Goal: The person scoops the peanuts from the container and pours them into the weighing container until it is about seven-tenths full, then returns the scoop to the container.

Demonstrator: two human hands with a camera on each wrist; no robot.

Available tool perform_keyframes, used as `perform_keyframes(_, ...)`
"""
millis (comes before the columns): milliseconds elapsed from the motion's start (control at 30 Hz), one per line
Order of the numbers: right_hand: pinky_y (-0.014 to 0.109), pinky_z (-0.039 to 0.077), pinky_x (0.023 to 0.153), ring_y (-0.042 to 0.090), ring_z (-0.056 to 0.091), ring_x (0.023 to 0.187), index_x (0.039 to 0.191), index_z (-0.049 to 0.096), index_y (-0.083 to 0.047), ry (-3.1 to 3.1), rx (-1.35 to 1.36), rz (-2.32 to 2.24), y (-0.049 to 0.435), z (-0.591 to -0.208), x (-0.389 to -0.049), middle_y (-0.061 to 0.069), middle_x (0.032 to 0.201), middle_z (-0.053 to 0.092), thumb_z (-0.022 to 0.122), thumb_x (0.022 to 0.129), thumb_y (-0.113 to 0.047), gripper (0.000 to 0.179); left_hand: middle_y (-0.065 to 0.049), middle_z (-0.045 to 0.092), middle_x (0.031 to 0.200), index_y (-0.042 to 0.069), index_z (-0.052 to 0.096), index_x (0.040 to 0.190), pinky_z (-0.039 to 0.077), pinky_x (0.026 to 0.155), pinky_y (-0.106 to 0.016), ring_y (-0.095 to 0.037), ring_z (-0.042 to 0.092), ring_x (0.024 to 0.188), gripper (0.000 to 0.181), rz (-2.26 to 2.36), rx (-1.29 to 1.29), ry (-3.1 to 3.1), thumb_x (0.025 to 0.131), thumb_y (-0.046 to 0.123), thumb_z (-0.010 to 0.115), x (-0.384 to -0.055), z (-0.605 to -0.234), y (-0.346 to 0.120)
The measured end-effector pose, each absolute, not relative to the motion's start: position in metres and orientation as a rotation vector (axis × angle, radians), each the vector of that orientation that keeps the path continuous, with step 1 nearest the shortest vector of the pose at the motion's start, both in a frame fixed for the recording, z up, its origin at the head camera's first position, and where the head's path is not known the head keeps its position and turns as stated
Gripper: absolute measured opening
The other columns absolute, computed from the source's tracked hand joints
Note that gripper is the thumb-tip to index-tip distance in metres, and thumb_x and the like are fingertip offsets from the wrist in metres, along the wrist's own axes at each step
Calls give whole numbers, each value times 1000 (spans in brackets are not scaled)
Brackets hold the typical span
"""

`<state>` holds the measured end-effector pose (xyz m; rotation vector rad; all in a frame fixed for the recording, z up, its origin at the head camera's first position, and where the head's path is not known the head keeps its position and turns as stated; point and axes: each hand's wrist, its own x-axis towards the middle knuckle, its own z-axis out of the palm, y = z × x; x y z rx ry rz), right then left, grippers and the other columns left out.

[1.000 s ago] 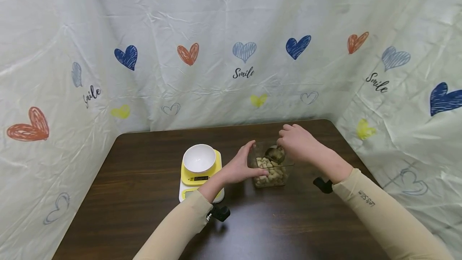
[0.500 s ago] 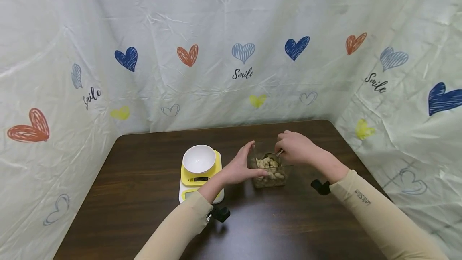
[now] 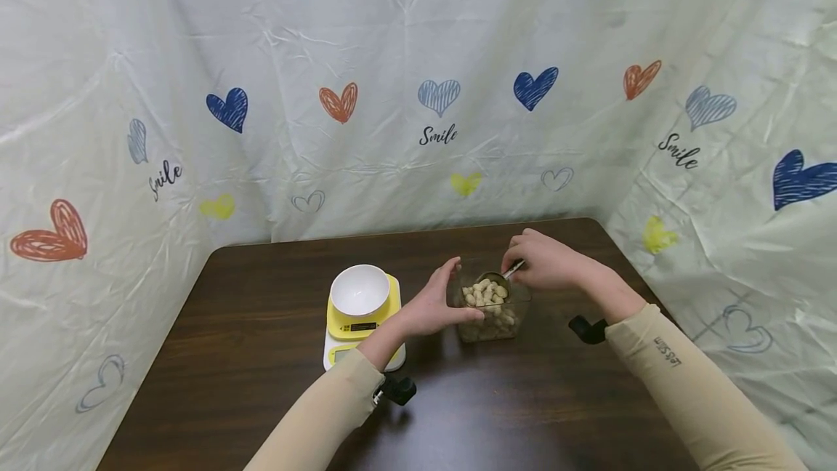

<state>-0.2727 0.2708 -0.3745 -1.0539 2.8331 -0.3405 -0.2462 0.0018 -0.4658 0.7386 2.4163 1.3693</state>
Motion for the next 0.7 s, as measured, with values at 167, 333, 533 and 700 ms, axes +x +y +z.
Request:
perform_keyframes(167, 42, 45, 86, 18, 51, 98, 98, 77, -23, 2808, -984, -425, 277, -374, -276, -8, 98, 62, 75, 91, -13, 12, -3, 26, 163, 27, 9, 165, 35, 113, -47, -19, 30, 147, 111, 1374, 733, 2408, 84, 55, 80, -246, -466, 2)
perform_keyframes(333, 44, 44, 88, 21, 52, 103, 99, 76, -23, 2782, -936, -471, 282, -373, -280, -7, 101, 63, 74, 92, -17, 10, -3, 26, 163, 27, 9, 165, 35, 114, -47, -20, 30, 148, 111, 1378, 735, 2407, 85, 54, 80, -246, -465, 1)
perform_keyframes(533, 43, 49, 88, 20, 57, 104, 100, 76, -21, 2719, -861, -554, 286, -371, -283, -3, 105, 64, 74, 93, -17, 8, -5, 27, 163, 26, 9, 165, 34, 114, -47, -20, 30, 147, 111, 1367, 740, 2423, 84, 55, 80, -248, -468, 2)
perform_keyframes(700, 40, 51, 84, 17, 60, 98, 98, 76, -18, 2685, -829, -584, 286, -367, -289, -1, 105, 64, 74, 91, -15, 8, -6, 27, 163, 26, 9, 165, 34, 114, -48, -20, 30, 148, 111, 1368, 747, 2427, 85, 54, 80, -249, -471, 3)
